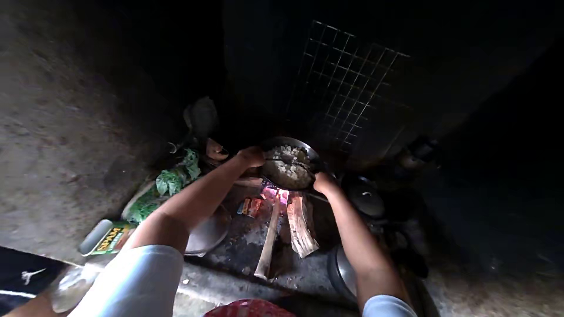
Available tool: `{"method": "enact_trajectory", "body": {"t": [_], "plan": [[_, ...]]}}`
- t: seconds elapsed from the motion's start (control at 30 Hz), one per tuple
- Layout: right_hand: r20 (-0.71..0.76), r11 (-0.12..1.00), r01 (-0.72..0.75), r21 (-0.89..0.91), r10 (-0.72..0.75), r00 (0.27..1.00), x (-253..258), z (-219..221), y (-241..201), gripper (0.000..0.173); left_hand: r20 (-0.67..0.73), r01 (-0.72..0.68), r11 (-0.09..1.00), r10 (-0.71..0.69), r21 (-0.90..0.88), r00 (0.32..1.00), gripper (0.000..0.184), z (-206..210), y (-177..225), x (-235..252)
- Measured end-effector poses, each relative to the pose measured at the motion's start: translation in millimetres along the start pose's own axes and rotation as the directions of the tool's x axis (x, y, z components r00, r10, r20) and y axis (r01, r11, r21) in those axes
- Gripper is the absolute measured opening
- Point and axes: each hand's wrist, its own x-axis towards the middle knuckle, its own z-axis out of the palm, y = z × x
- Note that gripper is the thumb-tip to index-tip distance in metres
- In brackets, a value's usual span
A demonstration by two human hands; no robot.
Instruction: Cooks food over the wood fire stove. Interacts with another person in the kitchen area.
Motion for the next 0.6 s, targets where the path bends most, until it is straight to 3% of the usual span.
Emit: {"method": "enact_trajectory", "body": {"t": [0.1, 0.2, 0.3, 0.4, 0.47, 0.53, 0.6], "plan": [[-0.059, 0.998, 0.060, 0.014, -0.059, 0.997, -9.0, -19.0, 22.1, 0.043, -0.026, -0.011, 0.998, 0.013, 0.069, 1.000, 0.027, -47.1, 3.4, -27.1], [-0.011, 0.994, 0.101, -0.038, -0.102, 0.995, -22.5, -22.0, 26.3, 0.048, -0.028, 0.028, 0.999, -0.027, 0.036, 0.999, 0.024, -68.0, 0.3, -46.6], [0.044, 0.991, 0.104, -0.080, -0.101, 0.994, -20.4, -0.8, 16.4, 0.042, -0.021, 0.086, 0.996, -0.086, -0.001, 0.996, 0.024, -30.2, -12.7, -32.1], [0.052, 0.990, 0.129, -0.064, -0.126, 0.991, -7.4, 24.1, 6.2, 0.045, -0.026, 0.088, 0.955, -0.100, -0.284, 0.995, 0.025, 24.7, -23.2, -18.0], [0.035, 0.986, 0.139, -0.089, -0.136, 0.990, -4.7, 32.7, 4.6, 0.052, 0.038, 0.140, 0.909, -0.135, -0.393, 0.990, 0.031, 34.3, -28.5, -20.5], [0.053, 0.984, 0.145, -0.099, -0.141, 0.989, -8.2, 32.6, 10.4, 0.061, 0.040, 0.140, 0.933, -0.135, -0.330, 0.990, 0.033, 33.8, -43.9, -22.4], [0.031, 0.983, 0.150, -0.105, -0.148, 0.989, -9.9, 27.7, 21.6, 0.059, -0.041, 0.108, 0.985, -0.114, -0.133, 0.993, 0.032, 29.5, -64.9, -19.2]]}}
